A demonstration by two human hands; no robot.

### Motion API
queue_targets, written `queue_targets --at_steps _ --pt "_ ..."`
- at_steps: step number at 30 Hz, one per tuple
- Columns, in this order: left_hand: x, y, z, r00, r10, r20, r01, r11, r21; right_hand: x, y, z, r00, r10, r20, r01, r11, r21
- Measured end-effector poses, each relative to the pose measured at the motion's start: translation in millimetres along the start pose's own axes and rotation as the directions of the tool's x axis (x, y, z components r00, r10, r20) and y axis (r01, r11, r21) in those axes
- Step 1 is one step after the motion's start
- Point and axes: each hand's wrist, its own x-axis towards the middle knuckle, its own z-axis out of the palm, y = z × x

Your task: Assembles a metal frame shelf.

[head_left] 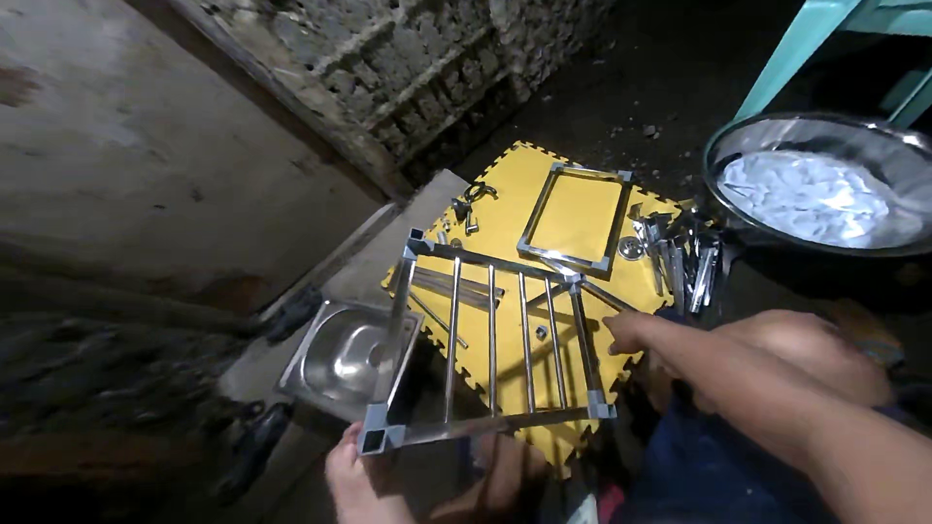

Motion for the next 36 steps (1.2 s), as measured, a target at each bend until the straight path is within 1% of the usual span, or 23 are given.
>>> queue_targets --at_steps 2,3,4,5,6,7,8,9,10,11,12,13,14,17,18,19,21,22,25,27,29,32,36 --pt "-2.9 -8.2 -16.7 0.999 -0.035 0.009 0.035 0.999 -0.032 -3.8 -13.8 -3.4 0.996 0.012 0.087 -0.006 0.998 -0.062" --pt "-5.6 -10.4 -21.8 0.999 -0.045 0.003 0.045 0.998 -0.033 -2.9 -19.0 -5.4 0.993 0.034 0.111 -0.030 0.999 -0.035" --pt "-6.5 -11.8 -24.9 0.999 -0.054 -0.004 0.053 0.997 -0.051 1.0 -22.5 -4.8 0.992 0.066 0.103 -0.074 0.995 0.069" --pt "-4.8 -12.3 -26.9 0.996 -0.083 -0.014 0.081 0.993 -0.090 10.6 -24.5 1.2 0.991 0.110 0.078 -0.126 0.960 0.251" --pt "-0.7 -13.1 -29.9 0.992 -0.122 -0.021 0.118 0.983 -0.143 23.4 -27.1 16.2 0.986 0.164 0.038 -0.161 0.851 0.500" --pt "2.3 -13.5 -32.9 0.988 -0.151 -0.040 0.141 0.973 -0.182 29.2 -35.2 34.5 0.980 0.199 0.032 -0.157 0.655 0.739" --pt "6.2 -14.1 -34.2 0.985 -0.162 -0.061 0.148 0.971 -0.186 33.9 -45.4 52.7 0.979 0.203 0.033 -0.120 0.432 0.894" --pt "10.5 -15.4 -36.8 0.985 -0.160 -0.069 0.148 0.977 -0.150 38.4 -54.7 69.9 0.983 0.183 0.035 -0.078 0.237 0.968" --pt "14.3 -15.5 -38.4 0.985 -0.155 -0.081 0.148 0.985 -0.088 41.8 -62.1 85.0 0.986 0.164 0.032 -0.046 0.086 0.995" --pt "19.0 -14.9 -38.4 0.980 -0.183 -0.080 0.177 0.981 -0.076 43.4 -69.3 95.8 0.983 0.183 0.024 -0.022 -0.013 1.000" --pt "21.4 -13.5 -38.4 0.974 -0.213 -0.072 0.207 0.975 -0.080 43.9 -75.0 102.8 0.972 0.233 0.006 0.006 -0.052 0.999" --pt "20.3 -11.0 -35.3 0.970 -0.234 -0.063 0.228 0.969 -0.090 41.9 -78.2 105.5 0.956 0.294 -0.006 0.023 -0.057 0.998" --pt "15.5 -7.6 -26.5 0.967 -0.247 -0.056 0.240 0.964 -0.109 38.5 -78.4 103.5 0.936 0.351 -0.013 0.026 -0.031 0.999" --pt "-3.4 -8.6 3.0 0.976 -0.209 -0.064 0.205 0.977 -0.065 23.3 -66.2 83.4 0.883 0.468 -0.028 -0.016 0.089 0.996" --pt "-2.1 -16.0 9.6 0.969 -0.232 -0.089 0.221 0.968 -0.118 17.5 -61.7 79.1 0.871 0.491 -0.033 -0.029 0.118 0.993" --pt "3.5 -27.5 12.7 0.964 -0.252 -0.085 0.226 0.945 -0.238 13.1 -58.5 78.1 0.861 0.507 -0.043 -0.033 0.141 0.989" --pt "29.3 -49.1 17.6 0.941 -0.335 -0.053 0.270 0.833 -0.483 5.5 -59.5 79.0 0.846 0.530 -0.055 -0.031 0.153 0.988" --pt "36.5 -53.0 20.1 0.927 -0.372 -0.039 0.291 0.784 -0.547 3.6 -61.5 81.4 0.840 0.539 -0.059 -0.025 0.148 0.989" --pt "44.5 -53.5 32.9 0.913 -0.407 -0.001 0.333 0.749 -0.572 1.4 -67.9 87.9 0.830 0.556 -0.047 -0.032 0.131 0.991" --pt "47.9 -51.1 40.7 0.919 -0.393 0.016 0.336 0.764 -0.550 1.6 -74.1 92.5 0.816 0.576 -0.043 -0.042 0.133 0.990" --pt "49.4 -46.6 52.2 0.928 -0.373 0.008 0.329 0.808 -0.489 2.1 -82.0 95.9 0.795 0.605 -0.045 -0.028 0.110 0.993" --pt "49.1 -57.2 72.2 0.943 -0.332 -0.026 0.313 0.910 -0.273 2.1 -91.8 99.7 0.772 0.635 -0.026 -0.027 0.074 0.997" --pt "28.3 -101.2 88.7 0.929 -0.349 0.124 0.356 0.934 -0.039 1.6 -102.3 101.1 0.747 0.665 0.011 -0.043 0.032 0.999"
